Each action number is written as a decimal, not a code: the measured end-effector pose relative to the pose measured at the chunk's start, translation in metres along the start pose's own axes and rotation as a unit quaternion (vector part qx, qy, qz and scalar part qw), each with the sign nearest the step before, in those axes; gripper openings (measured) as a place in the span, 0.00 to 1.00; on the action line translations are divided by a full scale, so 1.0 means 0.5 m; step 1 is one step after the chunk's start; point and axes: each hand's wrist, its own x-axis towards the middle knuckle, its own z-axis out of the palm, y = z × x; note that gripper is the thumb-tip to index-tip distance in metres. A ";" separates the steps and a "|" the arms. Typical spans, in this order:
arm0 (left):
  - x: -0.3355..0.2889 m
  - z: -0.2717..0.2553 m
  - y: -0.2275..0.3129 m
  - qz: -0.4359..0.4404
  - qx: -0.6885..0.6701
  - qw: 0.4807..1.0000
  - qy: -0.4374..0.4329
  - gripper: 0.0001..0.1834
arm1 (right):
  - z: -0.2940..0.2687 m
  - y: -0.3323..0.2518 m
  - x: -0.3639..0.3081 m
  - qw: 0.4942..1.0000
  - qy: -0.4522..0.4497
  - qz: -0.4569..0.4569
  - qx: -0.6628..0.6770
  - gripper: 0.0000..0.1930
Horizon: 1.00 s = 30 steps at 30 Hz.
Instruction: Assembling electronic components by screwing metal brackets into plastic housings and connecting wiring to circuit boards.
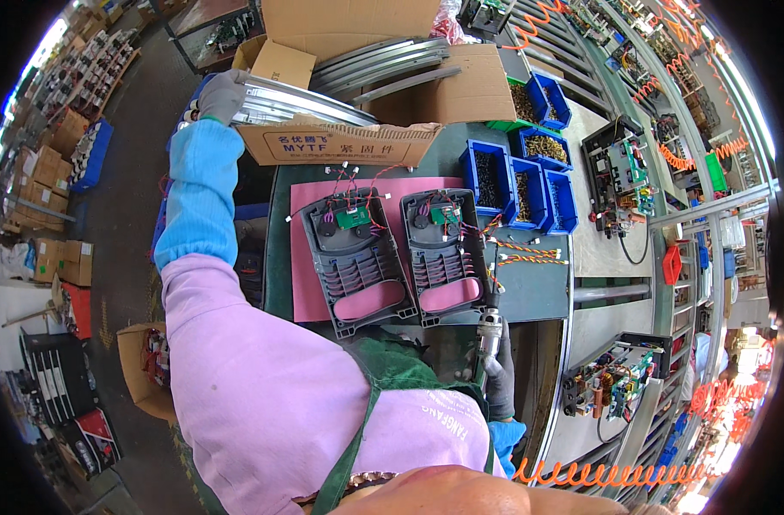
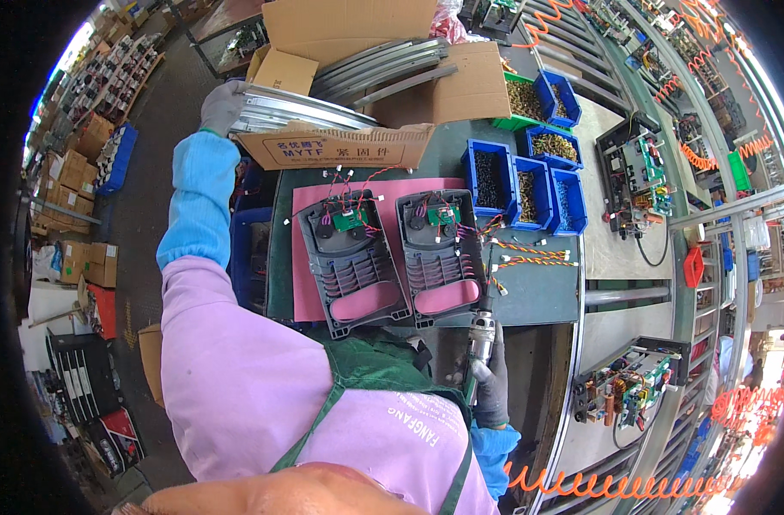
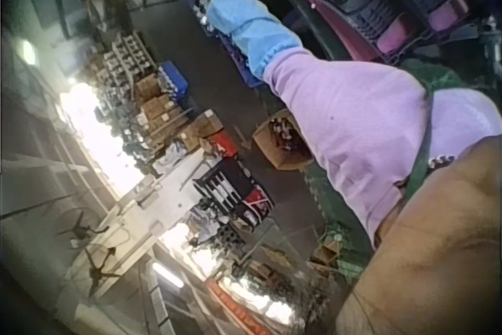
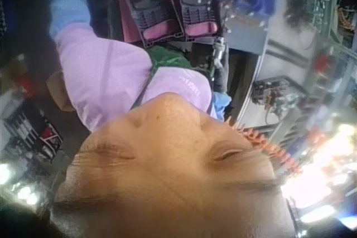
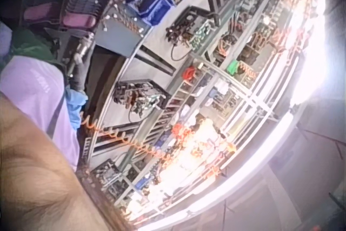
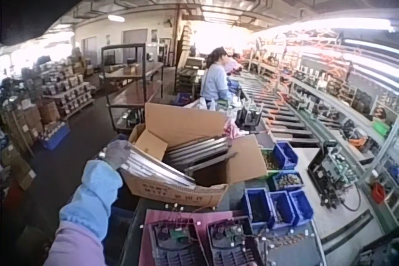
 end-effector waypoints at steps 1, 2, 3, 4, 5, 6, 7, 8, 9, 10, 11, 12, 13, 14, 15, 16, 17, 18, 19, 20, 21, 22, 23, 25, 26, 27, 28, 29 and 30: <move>0.016 0.007 -0.026 0.001 0.001 1.000 0.000 0.19 | 0.000 -0.001 0.003 1.000 -0.004 -0.001 0.000 0.55; 0.005 0.002 -0.027 0.045 -0.079 0.996 0.013 0.17 | 0.000 -0.001 0.006 1.000 -0.002 -0.002 0.001 0.55; -0.005 -0.002 -0.023 0.088 -0.159 0.983 0.026 0.16 | 0.001 -0.003 0.010 1.000 -0.001 -0.002 0.002 0.54; -0.013 0.002 -0.013 0.057 -0.166 0.983 0.050 0.15 | 0.002 -0.004 0.014 1.000 0.000 -0.002 0.002 0.53; -0.017 0.001 0.000 0.056 -0.166 0.983 0.049 0.15 | 0.005 -0.006 0.017 1.000 0.000 -0.001 0.002 0.53; -0.032 -0.012 0.018 0.123 -0.192 0.971 0.075 0.14 | 0.008 -0.011 0.019 1.000 -0.007 0.005 -0.001 0.53; -0.043 -0.018 0.038 0.189 -0.216 0.953 0.099 0.14 | 0.011 -0.016 0.021 1.000 -0.013 0.011 -0.004 0.53; -0.047 -0.017 0.071 0.188 -0.217 0.953 0.100 0.14 | 0.015 -0.019 0.026 1.000 -0.013 0.012 -0.005 0.53; -0.048 -0.012 0.107 0.255 -0.225 0.934 0.112 0.14 | 0.021 -0.020 0.028 1.000 -0.016 0.011 -0.009 0.53; -0.056 -0.012 0.137 0.321 -0.230 0.910 0.124 0.14 | 0.024 -0.020 0.025 1.000 -0.019 0.011 -0.012 0.53; -0.068 -0.017 0.160 0.318 -0.229 0.911 0.125 0.14 | 0.023 -0.018 0.024 1.000 -0.022 0.013 -0.013 0.53; -0.075 -0.017 0.188 0.305 -0.166 0.926 0.149 0.14 | 0.019 -0.012 0.027 1.000 -0.023 0.007 -0.014 0.53; -0.080 -0.018 0.205 0.292 -0.102 0.935 0.172 0.14 | 0.016 -0.009 0.027 1.000 -0.024 0.000 -0.014 0.53; -0.078 -0.020 0.216 0.289 -0.115 0.938 0.151 0.13 | 0.012 -0.007 0.018 1.000 -0.026 0.002 -0.003 0.53; -0.063 -0.021 0.197 0.291 -0.114 0.937 0.153 0.13 | 0.007 -0.004 0.016 1.000 -0.028 0.000 -0.001 0.53; -0.033 -0.016 0.165 0.291 -0.192 0.932 0.103 0.12 | 0.001 0.000 0.015 1.000 -0.028 -0.012 -0.003 0.53; -0.021 -0.031 0.128 0.283 -0.262 0.921 0.055 0.12 | -0.003 0.004 0.012 0.999 -0.034 -0.017 -0.005 0.53; -0.022 -0.040 0.129 0.247 -0.266 0.931 0.033 0.13 | -0.006 0.005 0.006 1.000 -0.023 -0.018 -0.008 0.53; -0.026 -0.054 0.129 0.249 -0.265 0.931 0.029 0.13 | -0.009 0.007 -0.001 1.000 -0.019 -0.018 -0.005 0.53; -0.041 -0.082 0.143 0.228 -0.244 0.941 0.060 0.12 | -0.011 0.007 -0.005 1.000 -0.004 -0.015 -0.004 0.53; -0.049 -0.098 0.148 0.206 -0.223 0.948 0.091 0.12 | -0.013 0.006 -0.009 1.000 0.010 -0.011 -0.004 0.52; -0.024 -0.119 0.114 0.204 -0.220 0.949 0.095 0.12 | -0.013 0.006 -0.012 1.000 0.004 -0.019 -0.003 0.52; 0.014 -0.157 0.068 0.206 -0.250 0.940 0.105 0.12 | -0.015 0.007 -0.013 1.000 -0.002 -0.017 -0.004 0.52; 0.045 -0.174 0.023 0.207 -0.279 0.931 0.113 0.11 | -0.018 0.010 -0.012 1.000 -0.010 -0.019 0.001 0.52; 0.035 -0.180 0.025 0.218 -0.299 0.922 0.117 0.11 | -0.017 0.011 -0.012 1.000 -0.012 -0.019 0.002 0.52; 0.025 -0.184 0.027 0.228 -0.320 0.912 0.120 0.10 | -0.015 0.012 -0.011 1.000 -0.016 -0.018 0.002 0.51; 0.014 -0.178 0.033 0.235 -0.306 0.913 0.131 0.10 | -0.013 0.013 -0.010 1.000 -0.018 -0.018 0.001 0.51; -0.009 -0.172 0.052 0.235 -0.306 0.913 0.130 0.10 | -0.012 0.013 -0.008 1.000 -0.017 -0.018 0.001 0.51; -0.041 -0.167 0.077 0.228 -0.271 0.922 0.159 0.11 | -0.012 0.015 -0.006 1.000 -0.026 -0.015 -0.003 0.51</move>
